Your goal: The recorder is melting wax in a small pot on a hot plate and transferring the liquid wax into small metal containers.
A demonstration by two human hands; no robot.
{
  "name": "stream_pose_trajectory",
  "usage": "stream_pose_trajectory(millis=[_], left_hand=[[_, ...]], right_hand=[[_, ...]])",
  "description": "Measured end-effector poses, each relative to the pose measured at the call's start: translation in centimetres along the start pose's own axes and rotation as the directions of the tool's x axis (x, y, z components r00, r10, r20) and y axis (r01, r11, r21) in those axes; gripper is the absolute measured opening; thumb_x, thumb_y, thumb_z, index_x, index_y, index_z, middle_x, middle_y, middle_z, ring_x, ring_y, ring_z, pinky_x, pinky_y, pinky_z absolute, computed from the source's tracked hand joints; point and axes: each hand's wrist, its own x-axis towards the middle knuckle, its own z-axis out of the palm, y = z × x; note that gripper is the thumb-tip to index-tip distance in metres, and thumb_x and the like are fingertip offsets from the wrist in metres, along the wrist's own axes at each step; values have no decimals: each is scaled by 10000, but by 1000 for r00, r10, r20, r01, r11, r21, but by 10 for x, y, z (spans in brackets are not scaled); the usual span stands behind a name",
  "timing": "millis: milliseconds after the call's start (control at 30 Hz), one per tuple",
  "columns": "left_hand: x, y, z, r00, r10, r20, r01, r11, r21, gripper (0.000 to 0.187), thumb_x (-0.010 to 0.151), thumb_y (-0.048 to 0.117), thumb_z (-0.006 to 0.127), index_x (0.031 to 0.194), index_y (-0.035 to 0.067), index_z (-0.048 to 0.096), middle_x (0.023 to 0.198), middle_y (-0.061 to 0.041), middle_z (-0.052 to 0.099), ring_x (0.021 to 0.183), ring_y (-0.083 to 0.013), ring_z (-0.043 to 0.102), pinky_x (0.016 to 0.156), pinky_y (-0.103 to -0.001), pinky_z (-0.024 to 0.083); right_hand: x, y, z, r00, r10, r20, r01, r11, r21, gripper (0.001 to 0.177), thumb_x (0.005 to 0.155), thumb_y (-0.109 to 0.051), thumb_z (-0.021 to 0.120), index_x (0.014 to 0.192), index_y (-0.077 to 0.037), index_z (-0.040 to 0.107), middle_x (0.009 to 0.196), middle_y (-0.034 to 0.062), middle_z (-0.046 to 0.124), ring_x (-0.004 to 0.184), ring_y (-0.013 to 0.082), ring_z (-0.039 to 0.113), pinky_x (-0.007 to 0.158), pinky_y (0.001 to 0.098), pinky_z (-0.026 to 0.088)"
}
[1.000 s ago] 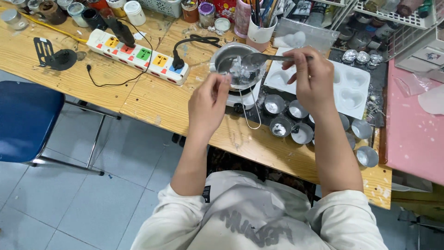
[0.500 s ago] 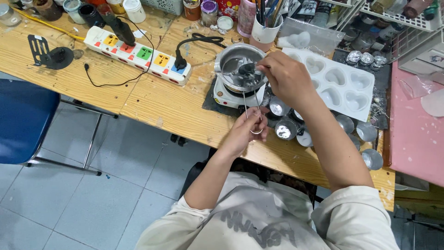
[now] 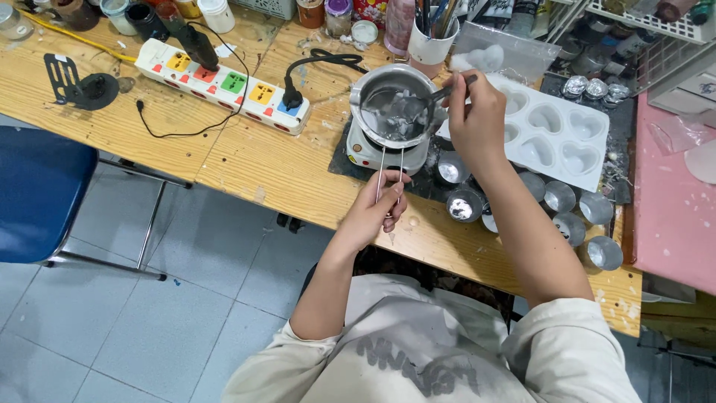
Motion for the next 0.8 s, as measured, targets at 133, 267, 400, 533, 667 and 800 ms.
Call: stream_pose_trajectory(millis=[133, 267, 400, 533, 667, 800], left_hand=[[1, -4, -5, 1000, -18, 15, 18, 1000, -2, 262, 1079, 209, 494, 1277, 38, 497, 694, -7, 467, 539, -59, 367, 472, -226, 329], [-2, -7, -8, 999, -7, 35, 8, 1000, -1, 250, 1089, 204, 485, 1284, 48, 487, 699, -7, 473, 549, -62, 374, 483, -223, 332], [-3, -9, -8, 999, 13, 32, -16, 996, 89, 226, 1091, 192, 471, 1267, 49, 481, 692, -4, 473, 541, -58, 376, 482, -223, 340], [-5, -7, -5, 999, -1, 47, -3, 996, 87, 219, 1090, 182, 469, 1269, 56, 472, 685, -2, 461, 541, -45, 354, 476, -213, 315], [-3, -12, -4, 999, 38, 39, -43, 991, 129, 218, 1089, 176, 469, 1271, 57, 478, 681, -4, 471, 539, -51, 374, 478, -214, 322], [-4, -14, 0, 999, 29, 32, -32, 996, 88, 222, 1097, 193, 468, 1273, 58, 478, 685, 6, 474, 548, -49, 378, 487, -212, 331]], right_hand=[[-4, -20, -11, 1000, -1, 31, 4, 997, -81, 188, 1139, -71, 543, 1029, 51, 634, 858, 125, 700, 716, 181, 728, 559, 287, 517], [-3, -24, -12, 993, -117, 7, 118, 991, -67, 187, 1168, -67, 517, 1074, 54, 623, 982, 140, 721, 804, 184, 742, 622, 275, 554], [-4, -8, -2, 995, 98, 26, -96, 993, -71, 220, 1138, -89, 537, 998, 32, 656, 774, 97, 713, 685, 154, 712, 569, 281, 534], [-15, 7, 6, 989, 150, 0, -150, 989, -7, 247, 1150, -103, 513, 974, 39, 613, 771, 81, 704, 691, 122, 718, 582, 282, 544], [-17, 14, 12, 944, 330, 23, -324, 906, 272, 252, 1148, -154, 482, 1009, 10, 613, 775, 51, 686, 618, 96, 639, 511, 264, 496], [-22, 26, 8, 873, 486, 44, -454, 776, 438, 240, 1121, -186, 469, 1018, -18, 606, 765, 30, 668, 532, 63, 569, 392, 233, 443]])
